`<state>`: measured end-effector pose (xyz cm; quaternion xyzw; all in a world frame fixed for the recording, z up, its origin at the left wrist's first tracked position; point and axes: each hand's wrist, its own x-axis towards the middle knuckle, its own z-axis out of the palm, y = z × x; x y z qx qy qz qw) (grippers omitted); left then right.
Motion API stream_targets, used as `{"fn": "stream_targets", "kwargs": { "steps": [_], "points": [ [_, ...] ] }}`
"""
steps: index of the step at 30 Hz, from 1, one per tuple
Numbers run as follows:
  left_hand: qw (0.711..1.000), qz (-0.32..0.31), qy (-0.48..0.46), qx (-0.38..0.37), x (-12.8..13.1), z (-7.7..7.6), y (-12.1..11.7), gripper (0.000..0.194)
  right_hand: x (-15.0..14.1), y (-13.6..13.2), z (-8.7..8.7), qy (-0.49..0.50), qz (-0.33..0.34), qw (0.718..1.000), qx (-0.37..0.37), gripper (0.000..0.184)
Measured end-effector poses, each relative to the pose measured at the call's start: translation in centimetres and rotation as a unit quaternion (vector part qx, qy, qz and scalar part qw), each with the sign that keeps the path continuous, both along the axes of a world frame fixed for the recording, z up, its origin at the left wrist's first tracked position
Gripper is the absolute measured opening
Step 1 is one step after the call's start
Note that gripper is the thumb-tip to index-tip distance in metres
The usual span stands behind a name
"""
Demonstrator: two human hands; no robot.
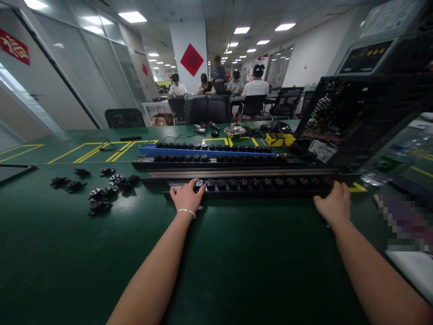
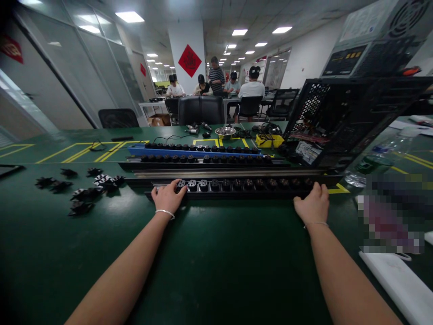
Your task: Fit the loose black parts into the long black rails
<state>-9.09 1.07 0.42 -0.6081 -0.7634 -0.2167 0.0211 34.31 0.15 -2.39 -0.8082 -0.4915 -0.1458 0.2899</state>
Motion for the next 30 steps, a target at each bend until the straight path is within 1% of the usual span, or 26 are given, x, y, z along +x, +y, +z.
{"fn": "stream_targets", "kwargs": {
  "steps": [2,4,6,9,12,15,19,21,23,25,26,30],
  "points": [
    [1.000,-0.003,-0.006,0.007,0.0,-0.2,0.0,0.048,-1.0,-0.3,0.3,-0.046,0.024,0.998,0.023,0.072],
    [1.000,-0.006,-0.011,0.014,-0.2,-0.3,0.1,0.047,-2.5,-0.6,0.7,-0.096,0.052,0.993,0.055,0.071],
    [1.000,-0.007,-0.012,0.021,-0.4,-0.4,0.1,0.046,-4.1,-1.0,1.1,-0.139,0.098,0.983,0.071,0.067],
    [1.000,0.001,-0.012,0.022,-0.7,-0.3,0.1,0.045,-6.9,-1.5,1.4,-0.169,0.184,0.966,0.060,0.064],
    [1.000,0.007,-0.024,0.016,-1.0,-0.3,0.1,0.045,-10.2,-1.7,1.8,-0.166,0.260,0.950,0.048,0.062],
    [0.999,0.013,-0.030,0.021,-1.1,-0.4,0.2,0.046,-14.5,-1.6,2.5,-0.143,0.321,0.934,0.063,0.056],
    [0.999,0.019,-0.015,0.023,-1.3,-0.4,0.1,0.047,-20.9,-1.2,3.3,-0.093,0.376,0.919,0.068,0.048],
    [1.000,0.016,-0.003,0.025,-1.3,-0.3,0.0,0.045,-23.2,-1.3,3.3,-0.075,0.390,0.914,0.081,0.045],
    [1.000,0.016,0.004,0.026,-1.2,-0.2,-0.2,0.043,-24.4,-1.5,2.9,-0.082,0.414,0.903,0.079,0.039],
    [0.999,0.018,0.004,0.026,-1.1,-0.1,-0.2,0.043,-24.3,-1.6,2.5,-0.102,0.441,0.890,0.062,0.035],
    [0.999,0.019,0.001,0.026,-1.1,-0.1,-0.3,0.043,-24.0,-1.6,2.3,-0.105,0.438,0.891,0.057,0.033],
    [0.999,0.017,-0.008,0.029,-1.0,0.0,-0.2,0.042,-22.5,-1.1,1.9,-0.098,0.391,0.914,0.049,0.022]
  ]
}}
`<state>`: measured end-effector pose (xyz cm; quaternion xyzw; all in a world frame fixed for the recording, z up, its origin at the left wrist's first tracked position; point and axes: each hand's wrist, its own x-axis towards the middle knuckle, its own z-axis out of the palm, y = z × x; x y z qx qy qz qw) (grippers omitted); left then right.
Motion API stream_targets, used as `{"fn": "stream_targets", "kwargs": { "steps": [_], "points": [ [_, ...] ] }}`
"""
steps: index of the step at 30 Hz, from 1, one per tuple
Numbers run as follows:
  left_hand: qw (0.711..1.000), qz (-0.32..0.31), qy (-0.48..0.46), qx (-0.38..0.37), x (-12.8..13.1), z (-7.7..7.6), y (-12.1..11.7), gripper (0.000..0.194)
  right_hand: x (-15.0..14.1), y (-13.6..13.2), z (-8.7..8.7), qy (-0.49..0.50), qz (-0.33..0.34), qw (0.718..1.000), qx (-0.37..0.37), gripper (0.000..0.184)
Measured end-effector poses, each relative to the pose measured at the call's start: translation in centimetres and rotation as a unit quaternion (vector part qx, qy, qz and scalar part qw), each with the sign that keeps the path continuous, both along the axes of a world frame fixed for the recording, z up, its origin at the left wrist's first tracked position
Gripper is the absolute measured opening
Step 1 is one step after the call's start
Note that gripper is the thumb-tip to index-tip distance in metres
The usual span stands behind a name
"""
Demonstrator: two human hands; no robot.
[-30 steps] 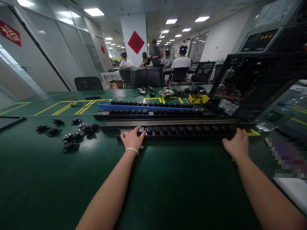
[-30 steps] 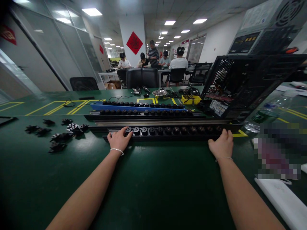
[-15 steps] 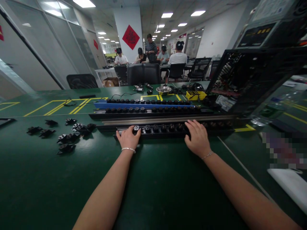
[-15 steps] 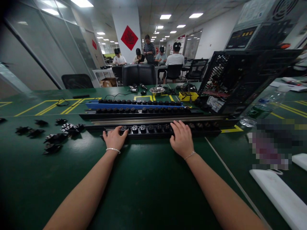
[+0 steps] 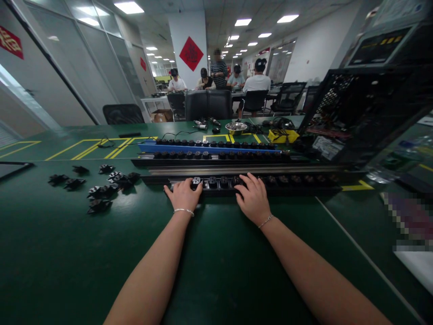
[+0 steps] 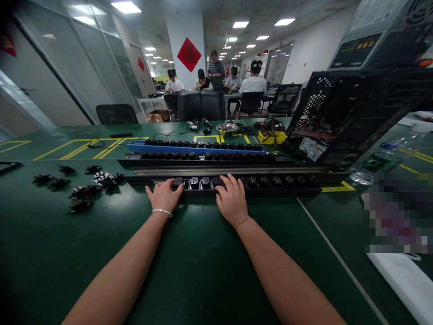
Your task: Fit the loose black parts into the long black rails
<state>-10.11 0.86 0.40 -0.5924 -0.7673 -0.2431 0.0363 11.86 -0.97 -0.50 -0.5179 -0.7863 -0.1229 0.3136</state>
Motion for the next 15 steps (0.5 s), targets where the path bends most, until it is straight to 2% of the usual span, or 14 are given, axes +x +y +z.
{"fn": "stream_targets", "kwargs": {
  "steps": [10,15],
  "points": [
    [0.997,0.064,-0.034,-0.008,-2.2,0.0,0.2,0.042,0.1,0.8,-0.3,0.022,-0.006,1.000,-0.008,0.015],
    [0.997,0.074,-0.013,0.014,-2.9,0.0,0.3,0.044,0.2,0.8,-0.4,0.023,-0.004,1.000,-0.014,0.016]
  ]
}}
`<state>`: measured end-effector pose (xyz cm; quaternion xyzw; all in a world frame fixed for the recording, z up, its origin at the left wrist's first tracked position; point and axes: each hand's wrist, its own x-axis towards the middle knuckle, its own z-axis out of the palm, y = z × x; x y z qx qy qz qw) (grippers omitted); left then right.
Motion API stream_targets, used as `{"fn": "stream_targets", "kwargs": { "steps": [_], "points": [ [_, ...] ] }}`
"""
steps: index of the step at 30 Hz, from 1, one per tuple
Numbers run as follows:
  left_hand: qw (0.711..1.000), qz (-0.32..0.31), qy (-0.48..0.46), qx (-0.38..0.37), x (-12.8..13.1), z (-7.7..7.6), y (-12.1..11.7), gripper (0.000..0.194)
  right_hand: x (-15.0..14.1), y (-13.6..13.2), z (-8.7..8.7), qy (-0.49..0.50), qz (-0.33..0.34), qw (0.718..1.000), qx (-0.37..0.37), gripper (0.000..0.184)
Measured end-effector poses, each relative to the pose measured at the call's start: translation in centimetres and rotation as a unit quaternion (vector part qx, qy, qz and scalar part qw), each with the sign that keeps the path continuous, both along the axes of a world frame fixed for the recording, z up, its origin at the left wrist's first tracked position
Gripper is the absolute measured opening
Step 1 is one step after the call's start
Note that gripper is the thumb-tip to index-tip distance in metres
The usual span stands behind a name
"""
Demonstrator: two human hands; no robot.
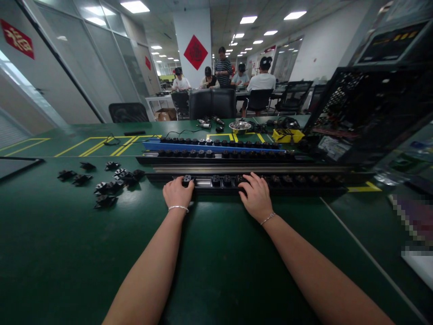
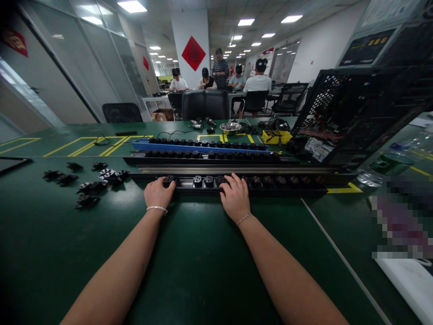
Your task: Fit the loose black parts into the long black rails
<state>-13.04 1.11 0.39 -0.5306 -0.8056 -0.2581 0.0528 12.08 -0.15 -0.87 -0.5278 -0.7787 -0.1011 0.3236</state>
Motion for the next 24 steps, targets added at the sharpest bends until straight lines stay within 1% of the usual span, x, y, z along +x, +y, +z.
{"fn": "stream_targets", "kwargs": {
  "steps": [8,11,18,24],
  "points": [
    [1.000,-0.005,-0.013,0.015,-0.5,-0.2,-0.1,0.044,0.0,0.1,-0.1,0.009,0.000,1.000,0.003,0.017],
    [1.000,0.001,-0.027,0.014,-0.7,-0.1,-0.1,0.044,0.0,0.1,-0.1,0.011,0.002,1.000,0.013,0.017],
    [0.998,0.030,-0.051,0.013,-0.9,0.0,0.1,0.044,0.1,0.2,-0.1,0.009,0.004,1.000,0.008,0.016],
    [0.996,0.036,-0.082,0.014,-1.6,0.1,0.0,0.045,-0.1,0.2,0.0,0.021,-0.006,1.000,0.003,0.014]
  ]
}}
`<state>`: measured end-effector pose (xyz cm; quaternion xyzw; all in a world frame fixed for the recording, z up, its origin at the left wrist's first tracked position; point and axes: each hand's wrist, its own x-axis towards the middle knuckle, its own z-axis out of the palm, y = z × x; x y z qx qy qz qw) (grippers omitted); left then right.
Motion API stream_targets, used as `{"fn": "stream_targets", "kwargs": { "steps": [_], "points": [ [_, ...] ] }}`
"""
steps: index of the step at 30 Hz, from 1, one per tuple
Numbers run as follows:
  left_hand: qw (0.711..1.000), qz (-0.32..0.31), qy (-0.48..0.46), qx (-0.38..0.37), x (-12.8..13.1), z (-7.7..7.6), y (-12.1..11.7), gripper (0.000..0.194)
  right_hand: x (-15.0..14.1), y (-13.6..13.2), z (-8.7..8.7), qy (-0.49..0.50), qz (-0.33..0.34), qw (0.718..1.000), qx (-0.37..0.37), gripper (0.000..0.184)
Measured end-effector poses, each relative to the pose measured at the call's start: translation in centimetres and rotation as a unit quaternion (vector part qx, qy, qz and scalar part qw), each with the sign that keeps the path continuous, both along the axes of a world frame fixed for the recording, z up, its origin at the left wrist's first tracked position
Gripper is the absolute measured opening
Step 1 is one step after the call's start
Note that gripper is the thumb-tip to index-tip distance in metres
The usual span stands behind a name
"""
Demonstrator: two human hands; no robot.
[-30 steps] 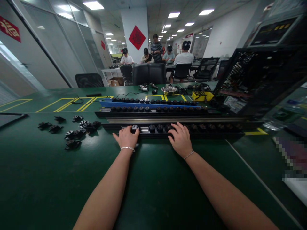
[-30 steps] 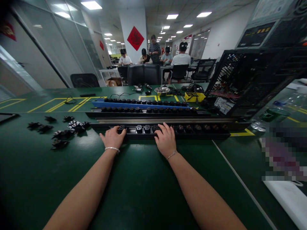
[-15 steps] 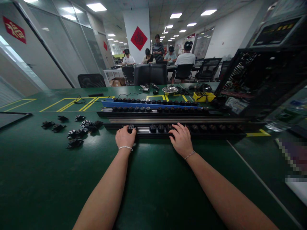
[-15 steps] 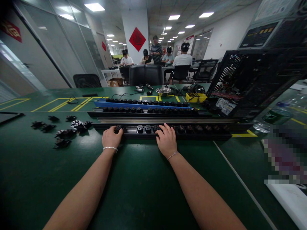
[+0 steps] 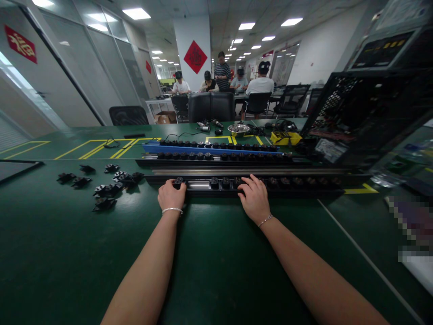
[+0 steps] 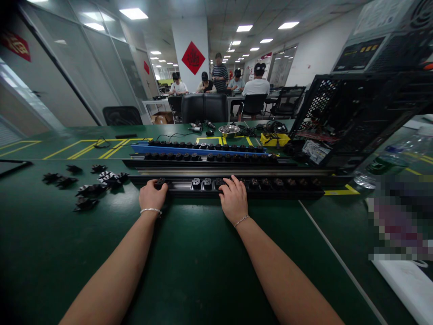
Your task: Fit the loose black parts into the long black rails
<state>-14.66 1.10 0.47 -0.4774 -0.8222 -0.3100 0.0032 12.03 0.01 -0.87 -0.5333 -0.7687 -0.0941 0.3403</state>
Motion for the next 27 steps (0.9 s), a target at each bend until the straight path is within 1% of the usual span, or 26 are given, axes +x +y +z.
{"fn": "stream_targets", "kwargs": {
  "steps": [3,9,19,23,27],
  "points": [
    [1.000,0.006,-0.030,-0.006,-0.6,0.0,0.0,0.046,-0.1,0.0,0.0,0.000,-0.004,1.000,-0.001,0.013],
    [0.997,0.025,-0.078,0.011,-1.2,-0.4,0.4,0.044,0.0,0.0,0.1,-0.002,-0.007,1.000,0.001,0.012],
    [0.993,0.052,-0.104,0.028,-3.0,-0.9,1.0,0.044,0.0,0.1,0.0,0.006,-0.003,1.000,-0.005,0.012],
    [0.991,0.067,-0.109,0.033,-4.1,-1.2,1.1,0.045,0.1,0.1,0.0,0.006,0.001,1.000,-0.006,0.012],
    [0.987,0.106,-0.110,0.038,-6.2,-1.1,1.1,0.046,0.0,0.1,0.0,0.008,-0.001,1.000,-0.009,0.013]
  ]
}}
